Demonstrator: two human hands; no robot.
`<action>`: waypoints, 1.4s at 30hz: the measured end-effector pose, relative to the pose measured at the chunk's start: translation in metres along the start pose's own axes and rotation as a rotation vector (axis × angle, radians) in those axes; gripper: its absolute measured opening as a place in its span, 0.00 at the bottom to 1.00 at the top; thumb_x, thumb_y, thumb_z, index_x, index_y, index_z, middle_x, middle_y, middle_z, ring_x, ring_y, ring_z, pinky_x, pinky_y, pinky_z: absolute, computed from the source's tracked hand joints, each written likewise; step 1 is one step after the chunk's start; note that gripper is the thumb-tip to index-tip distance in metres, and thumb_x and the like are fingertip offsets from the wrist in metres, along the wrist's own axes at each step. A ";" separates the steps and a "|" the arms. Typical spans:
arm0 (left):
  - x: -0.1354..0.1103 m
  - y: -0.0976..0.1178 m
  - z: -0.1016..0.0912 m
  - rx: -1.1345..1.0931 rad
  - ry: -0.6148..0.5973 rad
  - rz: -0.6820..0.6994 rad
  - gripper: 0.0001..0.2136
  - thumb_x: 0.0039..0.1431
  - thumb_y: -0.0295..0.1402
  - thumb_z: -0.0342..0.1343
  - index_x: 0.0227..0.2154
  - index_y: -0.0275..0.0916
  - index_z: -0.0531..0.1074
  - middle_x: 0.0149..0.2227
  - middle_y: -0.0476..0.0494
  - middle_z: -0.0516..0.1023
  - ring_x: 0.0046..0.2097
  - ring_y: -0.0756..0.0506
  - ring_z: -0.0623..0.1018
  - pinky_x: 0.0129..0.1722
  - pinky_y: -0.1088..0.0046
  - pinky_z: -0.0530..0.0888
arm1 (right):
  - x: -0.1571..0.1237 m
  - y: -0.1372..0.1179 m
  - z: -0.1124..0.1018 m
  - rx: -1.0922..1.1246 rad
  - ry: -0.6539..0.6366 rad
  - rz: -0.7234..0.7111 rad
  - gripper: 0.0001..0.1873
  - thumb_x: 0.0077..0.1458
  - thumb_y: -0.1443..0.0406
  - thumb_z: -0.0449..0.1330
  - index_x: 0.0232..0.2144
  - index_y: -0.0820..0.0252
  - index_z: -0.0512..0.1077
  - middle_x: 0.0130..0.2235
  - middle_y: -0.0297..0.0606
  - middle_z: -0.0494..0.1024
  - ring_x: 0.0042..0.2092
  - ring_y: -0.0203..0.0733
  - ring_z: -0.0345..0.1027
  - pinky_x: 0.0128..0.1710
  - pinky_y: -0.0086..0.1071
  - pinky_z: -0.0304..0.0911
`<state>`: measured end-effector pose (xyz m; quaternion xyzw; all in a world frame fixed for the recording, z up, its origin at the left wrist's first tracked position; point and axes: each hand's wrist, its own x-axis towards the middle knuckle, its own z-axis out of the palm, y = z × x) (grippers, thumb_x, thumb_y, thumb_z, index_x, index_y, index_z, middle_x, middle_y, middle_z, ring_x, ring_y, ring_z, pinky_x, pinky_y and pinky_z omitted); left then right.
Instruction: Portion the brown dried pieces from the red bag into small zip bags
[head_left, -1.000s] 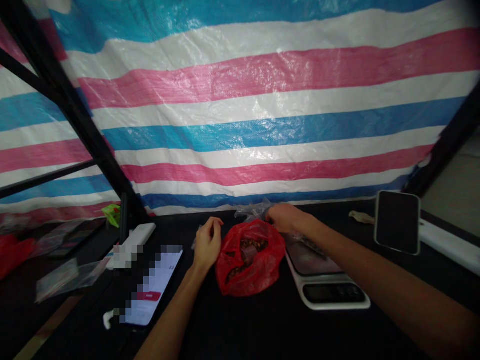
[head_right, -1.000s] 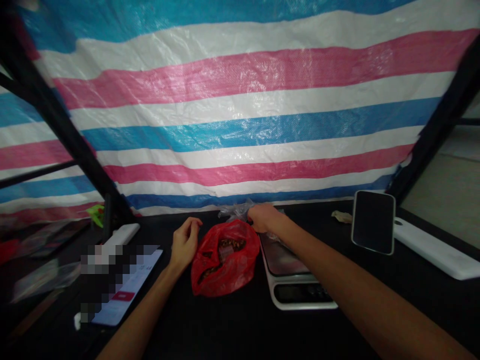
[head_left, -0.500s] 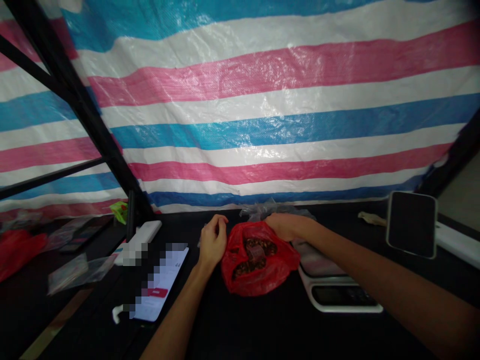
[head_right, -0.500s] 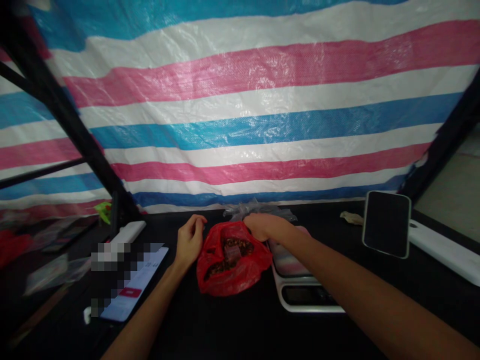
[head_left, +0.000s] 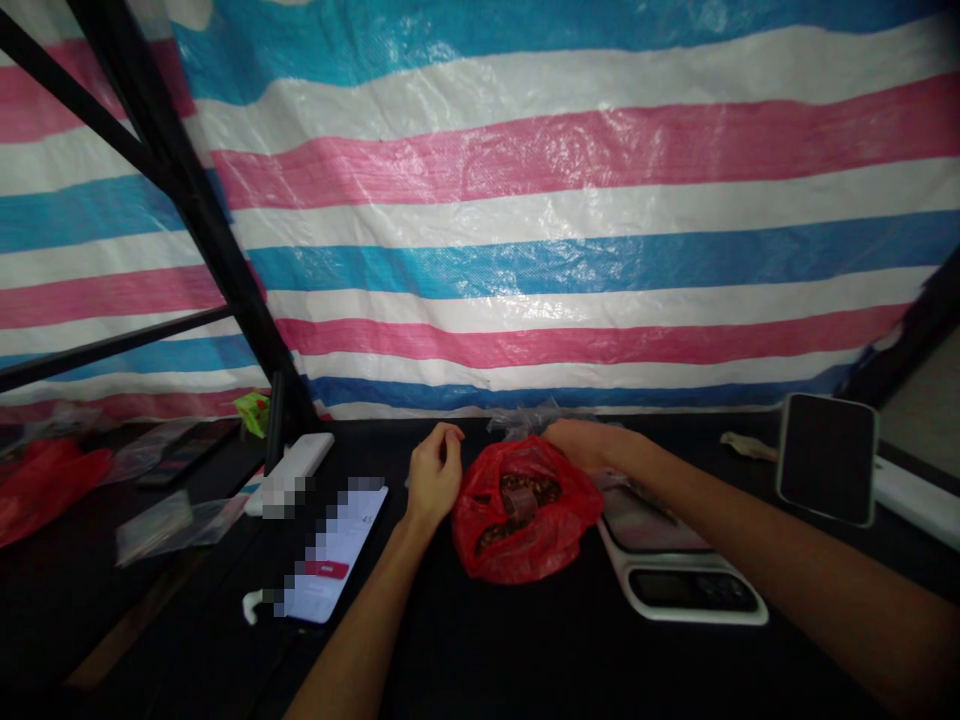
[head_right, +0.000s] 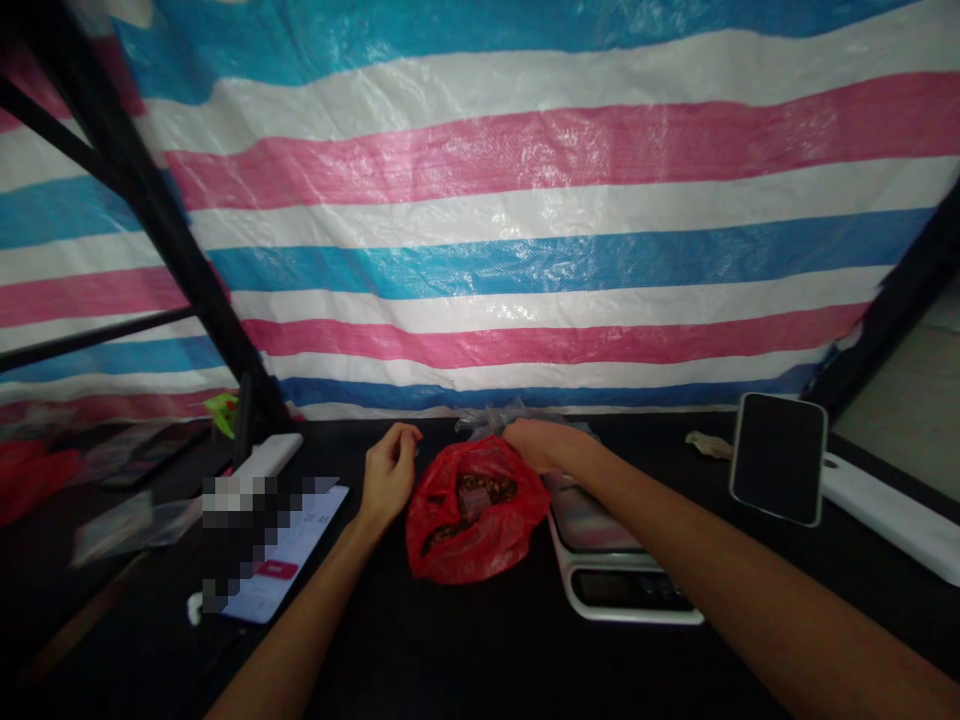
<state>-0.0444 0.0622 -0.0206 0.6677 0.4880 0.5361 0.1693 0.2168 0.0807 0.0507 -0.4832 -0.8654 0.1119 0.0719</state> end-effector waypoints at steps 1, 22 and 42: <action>0.000 0.000 0.000 -0.004 0.004 -0.003 0.14 0.70 0.38 0.45 0.33 0.40 0.73 0.25 0.52 0.71 0.26 0.49 0.70 0.29 0.74 0.63 | 0.002 0.002 -0.005 0.009 0.010 -0.010 0.05 0.48 0.67 0.64 0.27 0.55 0.81 0.28 0.37 0.83 0.31 0.45 0.75 0.33 0.33 0.67; 0.001 0.001 -0.002 -0.017 0.046 0.002 0.15 0.70 0.38 0.45 0.32 0.40 0.73 0.25 0.51 0.71 0.27 0.50 0.69 0.29 0.74 0.63 | -0.114 0.053 0.003 0.343 0.339 0.155 0.28 0.60 0.47 0.62 0.58 0.50 0.71 0.60 0.45 0.75 0.60 0.57 0.69 0.59 0.49 0.66; -0.031 0.051 0.023 -0.398 -0.250 0.118 0.21 0.68 0.43 0.55 0.58 0.41 0.66 0.57 0.39 0.75 0.57 0.40 0.75 0.59 0.62 0.69 | -0.021 -0.073 0.046 1.013 0.518 -0.110 0.29 0.64 0.50 0.59 0.63 0.48 0.63 0.54 0.40 0.74 0.52 0.46 0.71 0.54 0.39 0.68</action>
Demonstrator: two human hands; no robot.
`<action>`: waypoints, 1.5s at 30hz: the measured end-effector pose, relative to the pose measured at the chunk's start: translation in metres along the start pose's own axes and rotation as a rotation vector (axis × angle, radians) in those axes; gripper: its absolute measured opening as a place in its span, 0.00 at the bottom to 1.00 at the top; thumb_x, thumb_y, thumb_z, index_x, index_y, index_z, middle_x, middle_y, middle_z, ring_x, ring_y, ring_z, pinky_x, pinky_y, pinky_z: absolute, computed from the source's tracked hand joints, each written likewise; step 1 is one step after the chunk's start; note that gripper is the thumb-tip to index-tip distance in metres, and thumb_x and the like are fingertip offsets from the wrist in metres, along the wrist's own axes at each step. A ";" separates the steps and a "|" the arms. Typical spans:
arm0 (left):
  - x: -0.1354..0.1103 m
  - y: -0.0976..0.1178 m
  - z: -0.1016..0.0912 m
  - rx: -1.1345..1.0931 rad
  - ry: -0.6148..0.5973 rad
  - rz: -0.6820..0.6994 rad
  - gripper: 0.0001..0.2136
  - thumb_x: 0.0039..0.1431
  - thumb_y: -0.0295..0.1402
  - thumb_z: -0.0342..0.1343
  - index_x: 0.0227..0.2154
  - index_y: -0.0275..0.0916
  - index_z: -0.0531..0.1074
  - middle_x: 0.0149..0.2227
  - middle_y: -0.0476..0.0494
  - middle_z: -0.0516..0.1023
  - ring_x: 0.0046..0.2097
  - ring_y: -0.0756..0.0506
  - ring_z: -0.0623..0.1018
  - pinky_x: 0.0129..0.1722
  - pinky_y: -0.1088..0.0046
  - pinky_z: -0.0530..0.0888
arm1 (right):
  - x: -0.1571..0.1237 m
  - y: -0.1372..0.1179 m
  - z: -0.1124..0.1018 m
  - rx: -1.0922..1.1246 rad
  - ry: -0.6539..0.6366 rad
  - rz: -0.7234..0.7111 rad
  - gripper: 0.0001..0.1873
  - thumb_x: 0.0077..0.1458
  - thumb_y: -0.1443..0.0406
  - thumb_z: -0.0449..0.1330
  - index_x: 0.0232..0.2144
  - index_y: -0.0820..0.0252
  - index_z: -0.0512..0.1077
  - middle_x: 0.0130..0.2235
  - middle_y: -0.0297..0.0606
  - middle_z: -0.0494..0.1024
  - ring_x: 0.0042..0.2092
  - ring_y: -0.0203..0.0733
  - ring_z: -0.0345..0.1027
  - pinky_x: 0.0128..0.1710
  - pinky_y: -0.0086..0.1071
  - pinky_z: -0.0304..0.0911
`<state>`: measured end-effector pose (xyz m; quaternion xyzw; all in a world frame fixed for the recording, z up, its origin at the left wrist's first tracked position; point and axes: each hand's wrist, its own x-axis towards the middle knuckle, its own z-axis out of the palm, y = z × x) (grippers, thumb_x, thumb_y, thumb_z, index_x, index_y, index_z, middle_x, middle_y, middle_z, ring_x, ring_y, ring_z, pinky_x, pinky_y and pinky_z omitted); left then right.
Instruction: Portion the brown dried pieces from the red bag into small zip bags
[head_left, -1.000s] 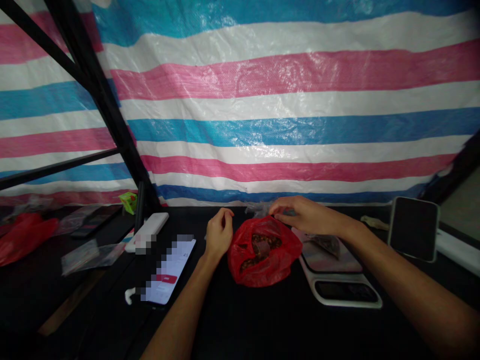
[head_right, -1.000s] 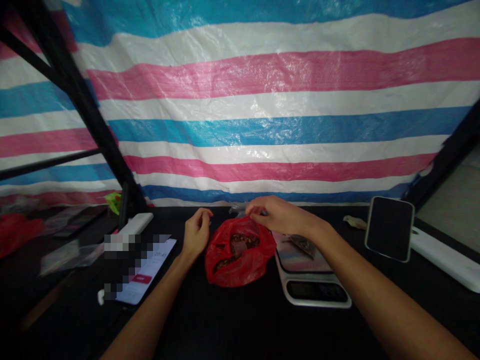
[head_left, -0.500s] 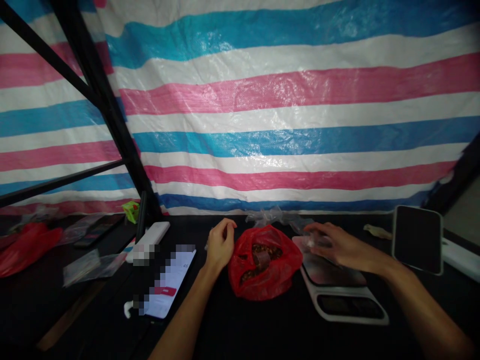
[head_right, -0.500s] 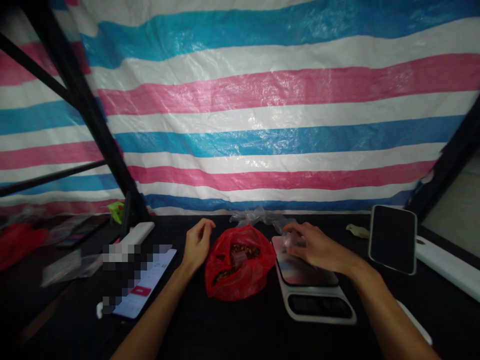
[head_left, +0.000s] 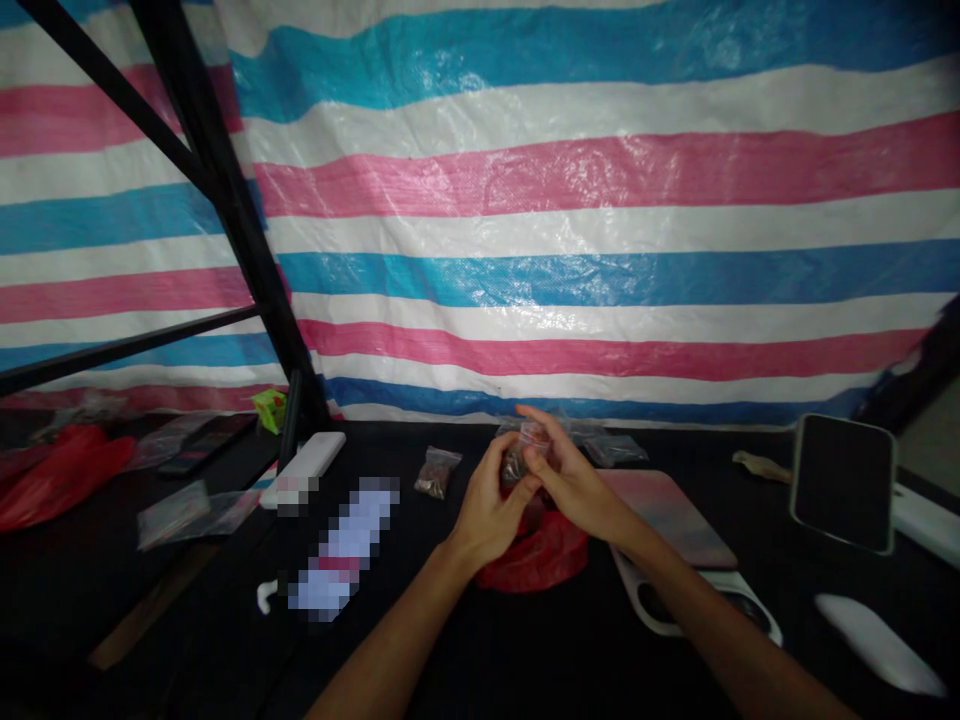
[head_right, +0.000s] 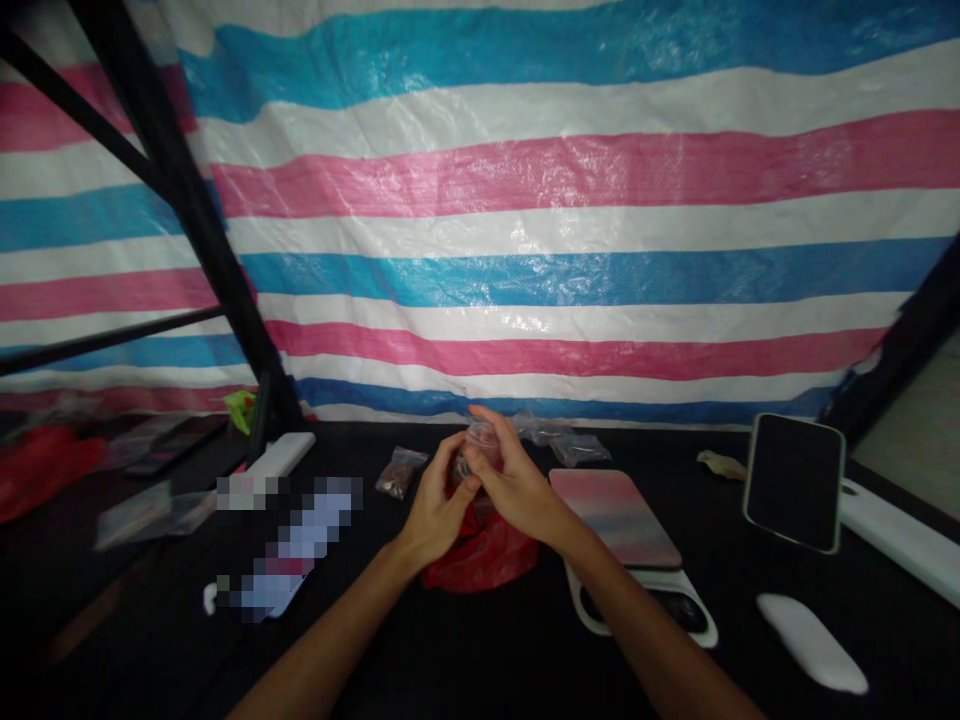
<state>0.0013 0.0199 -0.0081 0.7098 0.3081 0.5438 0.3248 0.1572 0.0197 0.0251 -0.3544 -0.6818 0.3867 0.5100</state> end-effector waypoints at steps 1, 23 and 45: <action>0.001 -0.002 0.000 -0.009 0.020 -0.026 0.17 0.69 0.43 0.53 0.55 0.41 0.69 0.53 0.41 0.77 0.54 0.41 0.76 0.57 0.64 0.70 | -0.002 0.002 -0.001 0.058 0.002 0.037 0.28 0.66 0.49 0.57 0.64 0.46 0.63 0.54 0.39 0.74 0.53 0.46 0.71 0.55 0.39 0.67; 0.011 -0.013 0.001 -0.330 0.091 -0.234 0.14 0.65 0.44 0.59 0.37 0.37 0.71 0.32 0.50 0.73 0.34 0.50 0.71 0.36 0.76 0.69 | -0.011 0.024 0.012 0.157 0.342 0.051 0.20 0.55 0.57 0.69 0.48 0.52 0.71 0.34 0.32 0.79 0.36 0.39 0.75 0.39 0.32 0.72; 0.010 -0.016 -0.001 -0.203 0.088 -0.249 0.15 0.65 0.45 0.59 0.35 0.36 0.76 0.32 0.49 0.77 0.33 0.49 0.73 0.34 0.76 0.69 | -0.010 0.027 0.012 0.115 0.329 0.068 0.14 0.57 0.59 0.65 0.45 0.52 0.71 0.36 0.33 0.77 0.37 0.41 0.74 0.40 0.34 0.70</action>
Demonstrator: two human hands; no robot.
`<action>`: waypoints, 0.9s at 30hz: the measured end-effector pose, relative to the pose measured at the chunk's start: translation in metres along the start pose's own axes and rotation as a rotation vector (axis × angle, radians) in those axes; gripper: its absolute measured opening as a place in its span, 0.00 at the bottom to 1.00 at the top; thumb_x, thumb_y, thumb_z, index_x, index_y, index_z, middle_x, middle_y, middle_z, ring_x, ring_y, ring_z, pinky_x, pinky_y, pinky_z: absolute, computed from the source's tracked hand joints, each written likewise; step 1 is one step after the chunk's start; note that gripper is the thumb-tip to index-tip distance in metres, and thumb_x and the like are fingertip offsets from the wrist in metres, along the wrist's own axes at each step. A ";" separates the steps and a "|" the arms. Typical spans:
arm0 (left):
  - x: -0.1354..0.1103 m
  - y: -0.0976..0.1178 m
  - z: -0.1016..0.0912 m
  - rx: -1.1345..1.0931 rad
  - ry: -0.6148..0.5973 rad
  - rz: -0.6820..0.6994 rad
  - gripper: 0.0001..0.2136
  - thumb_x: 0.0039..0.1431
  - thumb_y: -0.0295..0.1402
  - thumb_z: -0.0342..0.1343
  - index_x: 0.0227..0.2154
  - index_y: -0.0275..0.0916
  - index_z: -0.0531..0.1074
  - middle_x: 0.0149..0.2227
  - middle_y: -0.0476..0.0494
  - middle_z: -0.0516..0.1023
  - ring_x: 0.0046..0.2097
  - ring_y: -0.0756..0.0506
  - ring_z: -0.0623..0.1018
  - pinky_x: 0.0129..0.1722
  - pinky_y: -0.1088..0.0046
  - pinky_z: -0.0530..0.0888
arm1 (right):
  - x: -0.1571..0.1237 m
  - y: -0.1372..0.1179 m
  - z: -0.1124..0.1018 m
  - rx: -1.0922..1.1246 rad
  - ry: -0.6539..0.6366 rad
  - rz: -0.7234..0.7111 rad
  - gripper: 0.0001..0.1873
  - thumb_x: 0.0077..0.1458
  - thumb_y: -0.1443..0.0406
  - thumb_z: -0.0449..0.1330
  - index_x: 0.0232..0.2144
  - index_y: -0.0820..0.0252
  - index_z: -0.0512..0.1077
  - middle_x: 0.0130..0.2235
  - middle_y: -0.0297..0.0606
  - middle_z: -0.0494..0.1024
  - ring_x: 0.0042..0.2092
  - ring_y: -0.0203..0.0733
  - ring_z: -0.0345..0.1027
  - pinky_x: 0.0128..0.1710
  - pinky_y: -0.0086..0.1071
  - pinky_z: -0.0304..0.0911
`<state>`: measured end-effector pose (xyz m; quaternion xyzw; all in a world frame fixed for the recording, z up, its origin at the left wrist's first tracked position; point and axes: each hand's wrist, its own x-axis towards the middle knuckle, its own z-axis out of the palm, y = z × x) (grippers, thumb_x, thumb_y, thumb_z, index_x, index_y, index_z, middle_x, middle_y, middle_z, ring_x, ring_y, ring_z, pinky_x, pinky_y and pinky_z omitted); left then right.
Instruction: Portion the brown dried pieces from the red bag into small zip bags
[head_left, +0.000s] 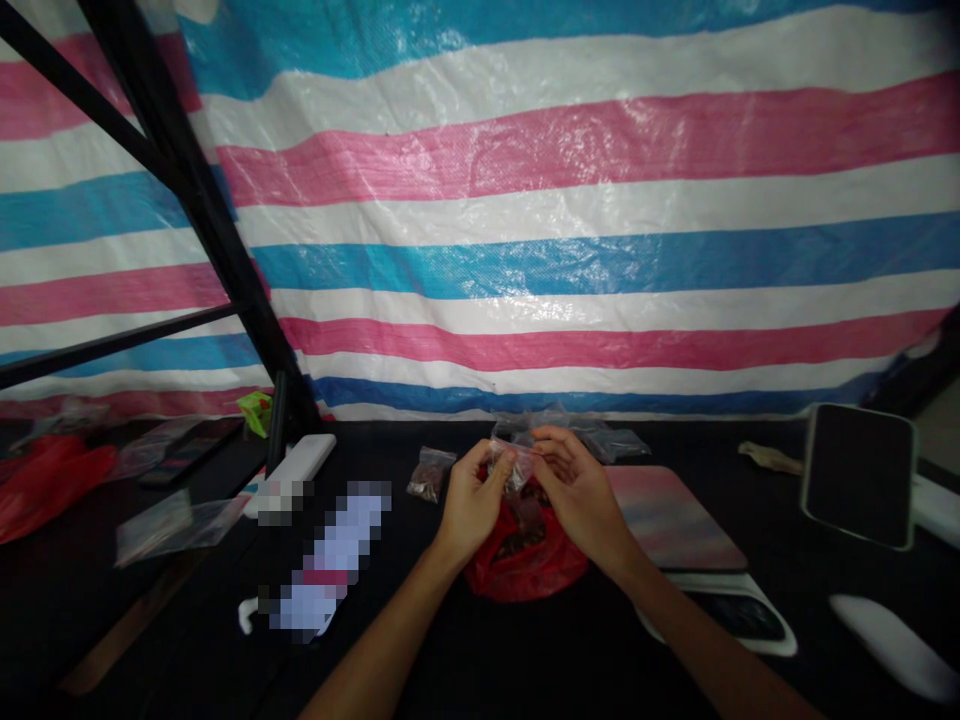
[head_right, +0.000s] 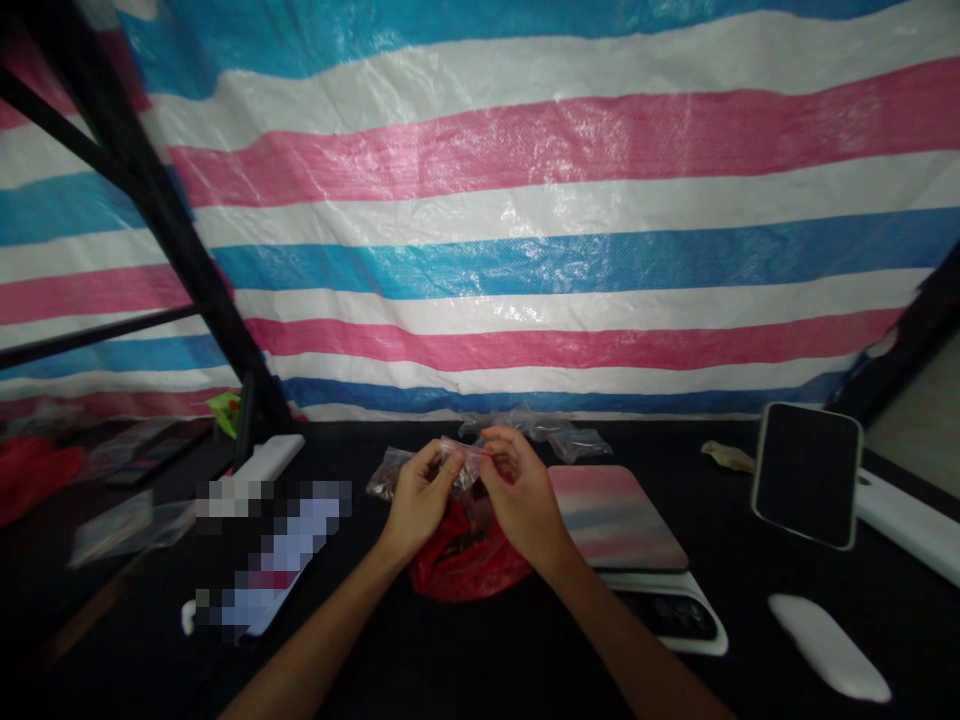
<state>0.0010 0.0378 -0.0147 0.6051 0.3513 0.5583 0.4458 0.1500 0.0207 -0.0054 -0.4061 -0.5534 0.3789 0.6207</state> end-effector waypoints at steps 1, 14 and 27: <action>0.000 0.000 0.000 -0.005 0.006 -0.007 0.15 0.64 0.45 0.59 0.34 0.36 0.76 0.31 0.49 0.77 0.33 0.49 0.72 0.34 0.77 0.68 | 0.000 0.000 0.000 0.003 -0.008 -0.003 0.15 0.57 0.59 0.65 0.46 0.52 0.71 0.36 0.33 0.76 0.37 0.41 0.74 0.40 0.34 0.70; 0.000 -0.003 0.001 -0.011 -0.031 0.006 0.13 0.64 0.42 0.60 0.36 0.35 0.78 0.32 0.47 0.79 0.34 0.49 0.74 0.35 0.76 0.70 | -0.001 -0.001 0.001 0.006 -0.007 -0.010 0.12 0.57 0.60 0.63 0.44 0.52 0.70 0.34 0.32 0.74 0.35 0.41 0.71 0.36 0.33 0.68; -0.001 0.000 0.001 0.010 -0.051 0.037 0.13 0.65 0.42 0.59 0.36 0.36 0.79 0.35 0.44 0.81 0.38 0.46 0.78 0.39 0.73 0.73 | -0.003 0.000 0.001 -0.047 0.012 -0.053 0.07 0.58 0.63 0.62 0.39 0.52 0.68 0.36 0.32 0.73 0.38 0.42 0.71 0.41 0.34 0.67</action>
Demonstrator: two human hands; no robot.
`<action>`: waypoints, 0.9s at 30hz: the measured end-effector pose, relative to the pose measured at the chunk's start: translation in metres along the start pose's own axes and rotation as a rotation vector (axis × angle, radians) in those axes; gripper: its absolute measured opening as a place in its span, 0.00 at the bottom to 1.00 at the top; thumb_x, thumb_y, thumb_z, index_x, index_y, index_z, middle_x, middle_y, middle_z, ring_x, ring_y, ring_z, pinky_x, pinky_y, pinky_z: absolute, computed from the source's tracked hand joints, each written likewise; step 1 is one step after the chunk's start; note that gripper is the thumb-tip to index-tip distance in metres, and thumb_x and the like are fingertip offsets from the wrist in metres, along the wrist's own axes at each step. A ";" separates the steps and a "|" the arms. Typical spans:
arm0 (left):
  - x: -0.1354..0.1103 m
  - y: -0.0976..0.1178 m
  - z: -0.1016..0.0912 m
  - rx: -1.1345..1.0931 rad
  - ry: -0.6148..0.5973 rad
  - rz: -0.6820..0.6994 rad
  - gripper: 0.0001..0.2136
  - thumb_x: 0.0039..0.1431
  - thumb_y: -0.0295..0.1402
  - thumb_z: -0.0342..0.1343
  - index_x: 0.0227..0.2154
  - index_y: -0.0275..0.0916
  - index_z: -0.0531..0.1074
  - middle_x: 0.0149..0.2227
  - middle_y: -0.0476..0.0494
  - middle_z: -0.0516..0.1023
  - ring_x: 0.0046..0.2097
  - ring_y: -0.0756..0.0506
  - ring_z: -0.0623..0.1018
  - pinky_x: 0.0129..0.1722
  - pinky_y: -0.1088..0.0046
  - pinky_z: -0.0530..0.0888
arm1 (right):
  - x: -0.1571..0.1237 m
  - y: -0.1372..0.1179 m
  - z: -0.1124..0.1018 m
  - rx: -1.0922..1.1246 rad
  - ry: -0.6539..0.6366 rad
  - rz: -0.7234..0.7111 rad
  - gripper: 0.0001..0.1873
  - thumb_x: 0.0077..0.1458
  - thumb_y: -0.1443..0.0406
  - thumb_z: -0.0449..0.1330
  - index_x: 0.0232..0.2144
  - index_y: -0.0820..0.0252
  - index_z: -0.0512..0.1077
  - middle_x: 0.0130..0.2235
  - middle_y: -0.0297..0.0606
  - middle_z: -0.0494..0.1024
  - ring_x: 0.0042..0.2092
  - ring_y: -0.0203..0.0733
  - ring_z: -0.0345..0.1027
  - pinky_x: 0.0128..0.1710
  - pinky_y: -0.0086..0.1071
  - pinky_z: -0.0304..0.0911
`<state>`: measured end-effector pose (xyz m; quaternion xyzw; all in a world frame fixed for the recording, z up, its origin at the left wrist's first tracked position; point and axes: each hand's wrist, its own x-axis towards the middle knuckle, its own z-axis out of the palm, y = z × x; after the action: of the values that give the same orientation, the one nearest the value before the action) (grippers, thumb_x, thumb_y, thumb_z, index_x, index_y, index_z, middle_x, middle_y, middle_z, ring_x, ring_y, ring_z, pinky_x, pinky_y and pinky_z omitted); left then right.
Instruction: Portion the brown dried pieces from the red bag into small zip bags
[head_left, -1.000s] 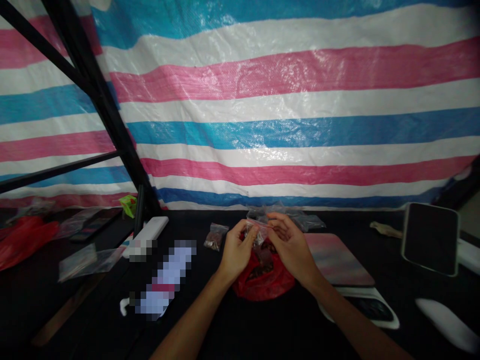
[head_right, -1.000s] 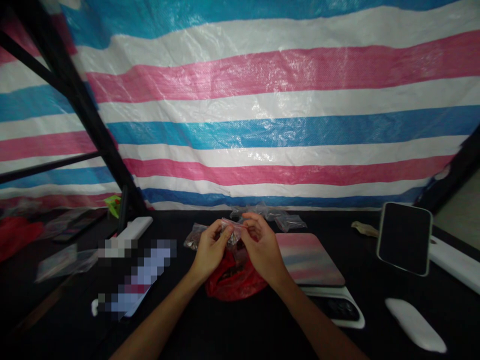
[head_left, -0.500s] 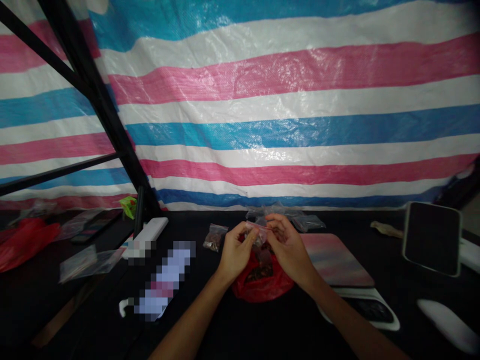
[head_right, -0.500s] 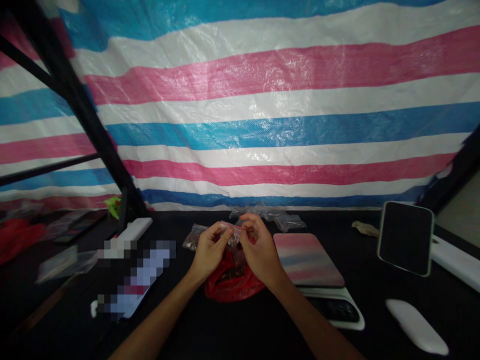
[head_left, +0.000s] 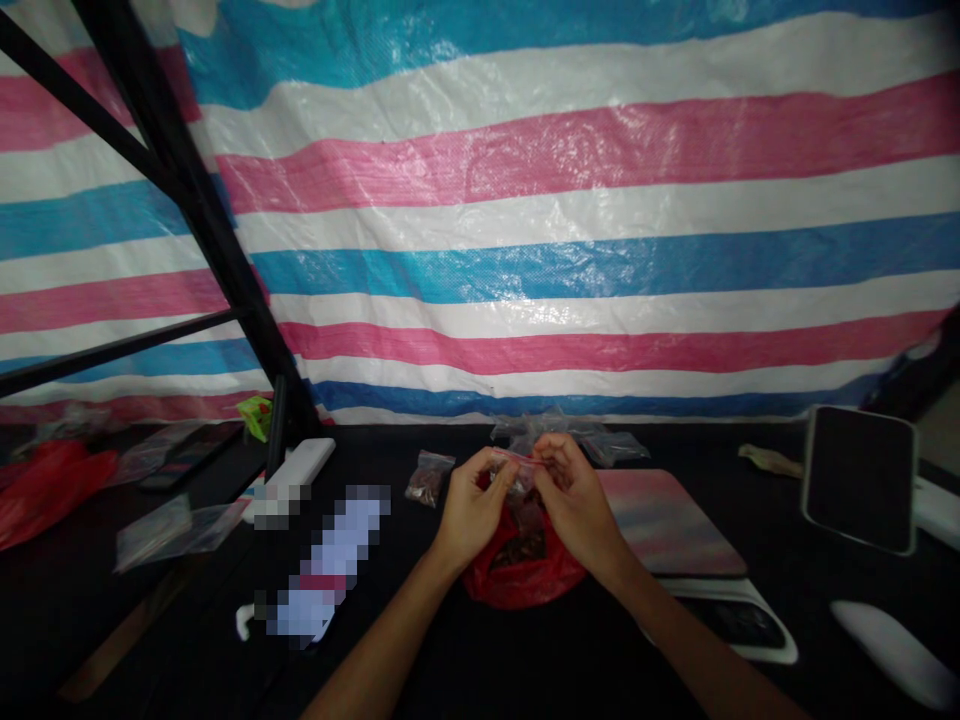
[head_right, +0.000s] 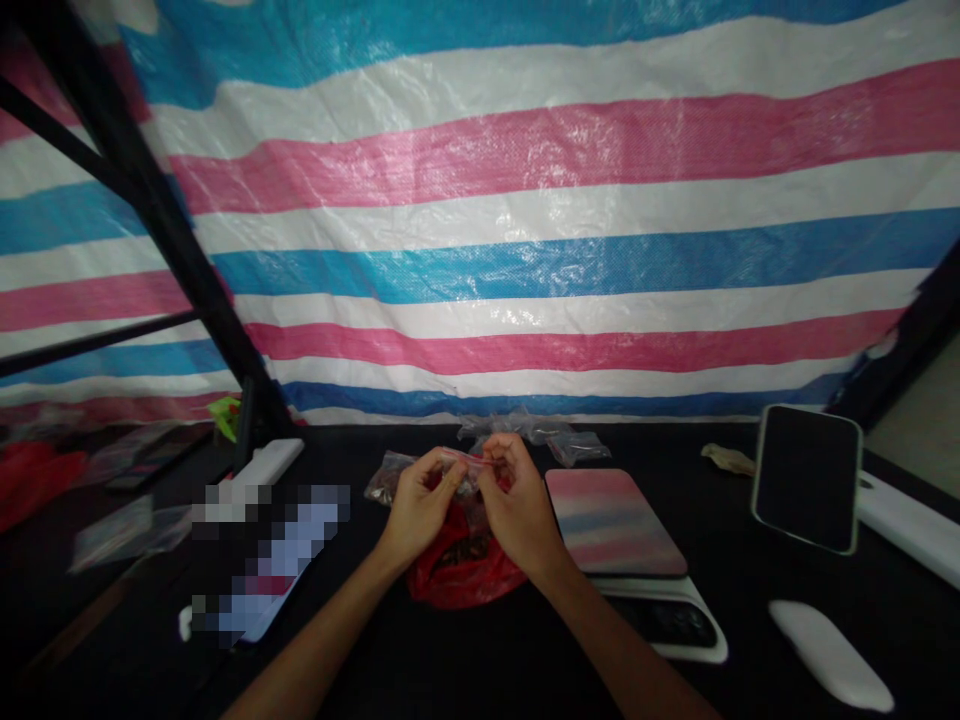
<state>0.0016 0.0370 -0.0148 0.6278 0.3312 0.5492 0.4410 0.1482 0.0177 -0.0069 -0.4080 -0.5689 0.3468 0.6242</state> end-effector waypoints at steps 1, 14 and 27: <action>0.000 0.000 0.000 0.002 -0.002 0.006 0.13 0.65 0.42 0.59 0.36 0.36 0.79 0.35 0.44 0.81 0.38 0.45 0.78 0.40 0.72 0.73 | -0.001 0.001 0.000 0.001 -0.012 0.012 0.09 0.59 0.62 0.62 0.42 0.51 0.69 0.37 0.33 0.75 0.40 0.42 0.72 0.42 0.34 0.68; -0.002 0.001 0.001 0.020 0.005 0.028 0.11 0.64 0.40 0.60 0.39 0.37 0.79 0.40 0.42 0.84 0.42 0.44 0.81 0.45 0.70 0.76 | 0.002 -0.004 -0.002 -0.026 -0.062 -0.023 0.10 0.61 0.58 0.63 0.43 0.51 0.69 0.38 0.34 0.76 0.42 0.44 0.73 0.48 0.37 0.69; 0.006 0.007 -0.014 0.167 0.393 0.063 0.10 0.63 0.37 0.56 0.28 0.38 0.72 0.27 0.50 0.74 0.31 0.49 0.73 0.33 0.75 0.69 | 0.012 -0.004 -0.020 -0.191 0.006 -0.149 0.11 0.64 0.59 0.60 0.48 0.51 0.72 0.43 0.37 0.78 0.46 0.46 0.73 0.50 0.41 0.67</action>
<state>-0.0112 0.0418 -0.0061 0.5529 0.4354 0.6453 0.2972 0.1691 0.0246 0.0017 -0.4231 -0.6262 0.2423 0.6085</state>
